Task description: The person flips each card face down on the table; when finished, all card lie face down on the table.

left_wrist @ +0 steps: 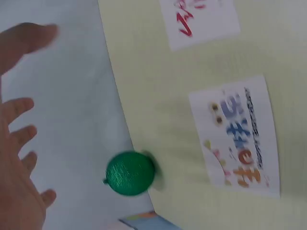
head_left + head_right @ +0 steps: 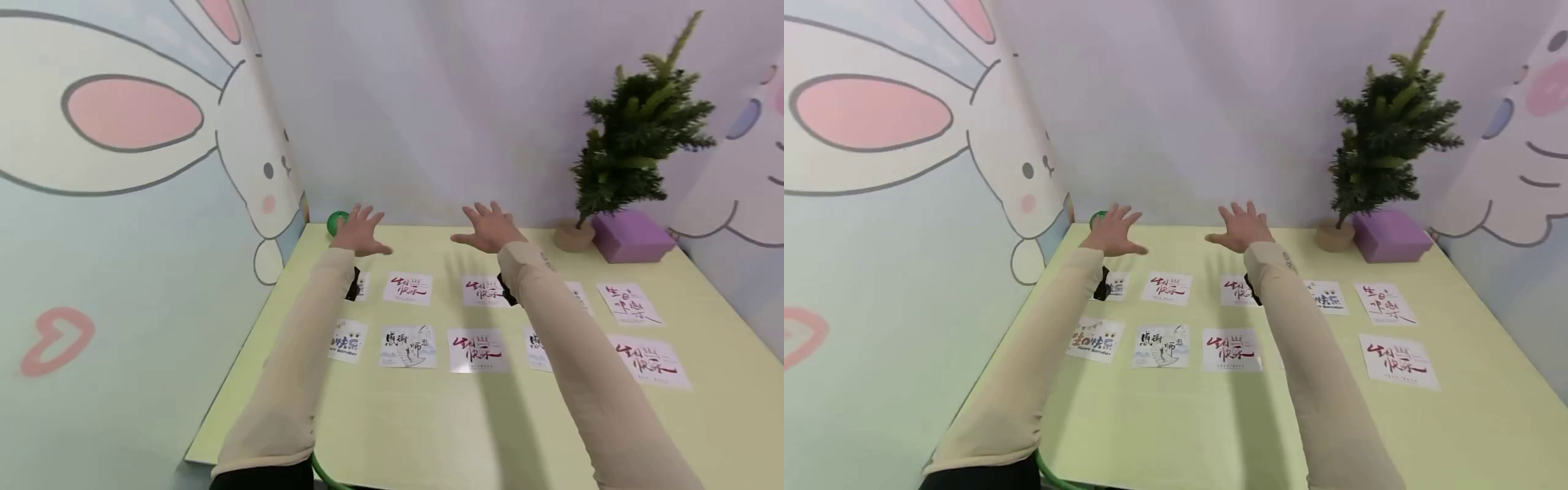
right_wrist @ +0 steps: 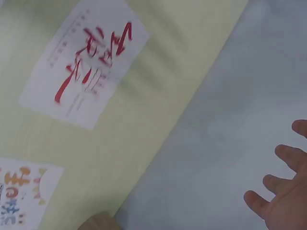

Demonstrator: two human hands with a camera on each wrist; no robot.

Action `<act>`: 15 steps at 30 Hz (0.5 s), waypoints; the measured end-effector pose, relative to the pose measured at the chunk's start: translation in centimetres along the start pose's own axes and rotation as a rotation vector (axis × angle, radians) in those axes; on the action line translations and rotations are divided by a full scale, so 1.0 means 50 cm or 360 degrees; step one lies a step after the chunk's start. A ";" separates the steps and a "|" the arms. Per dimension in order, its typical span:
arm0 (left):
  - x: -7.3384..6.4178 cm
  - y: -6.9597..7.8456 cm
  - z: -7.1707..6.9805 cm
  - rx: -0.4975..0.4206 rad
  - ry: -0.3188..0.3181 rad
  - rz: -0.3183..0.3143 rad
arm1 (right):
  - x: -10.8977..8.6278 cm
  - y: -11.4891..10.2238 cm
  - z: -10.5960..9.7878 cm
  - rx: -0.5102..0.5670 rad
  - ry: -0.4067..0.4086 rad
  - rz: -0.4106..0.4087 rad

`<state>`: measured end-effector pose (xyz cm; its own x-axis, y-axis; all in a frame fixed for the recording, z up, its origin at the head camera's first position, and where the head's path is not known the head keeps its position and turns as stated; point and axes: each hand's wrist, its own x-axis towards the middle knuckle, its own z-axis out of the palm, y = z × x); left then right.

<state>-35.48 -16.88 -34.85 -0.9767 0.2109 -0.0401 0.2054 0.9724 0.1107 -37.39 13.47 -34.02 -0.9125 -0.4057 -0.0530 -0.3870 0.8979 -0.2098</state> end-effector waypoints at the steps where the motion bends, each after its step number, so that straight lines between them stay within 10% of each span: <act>1: -0.007 -0.014 0.002 0.0009 -0.0033 0.0028 | 0.007 -0.012 0.010 0.0010 -0.0020 -0.0035; 8: -0.083 -0.095 0.067 -0.0269 -0.0392 -0.0055 | 0.055 -0.118 0.136 0.0118 -0.0255 -0.0275; 15: -0.090 -0.084 0.147 -0.0399 -0.0379 -0.0058 | 0.088 -0.203 0.243 0.0071 -0.0337 -0.0332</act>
<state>-31.51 -21.20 -42.42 -0.9351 0.2228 -0.2756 0.1204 0.9311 0.3442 -35.86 0.47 -43.97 -0.7643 -0.6113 -0.2054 -0.5526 0.7850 -0.2802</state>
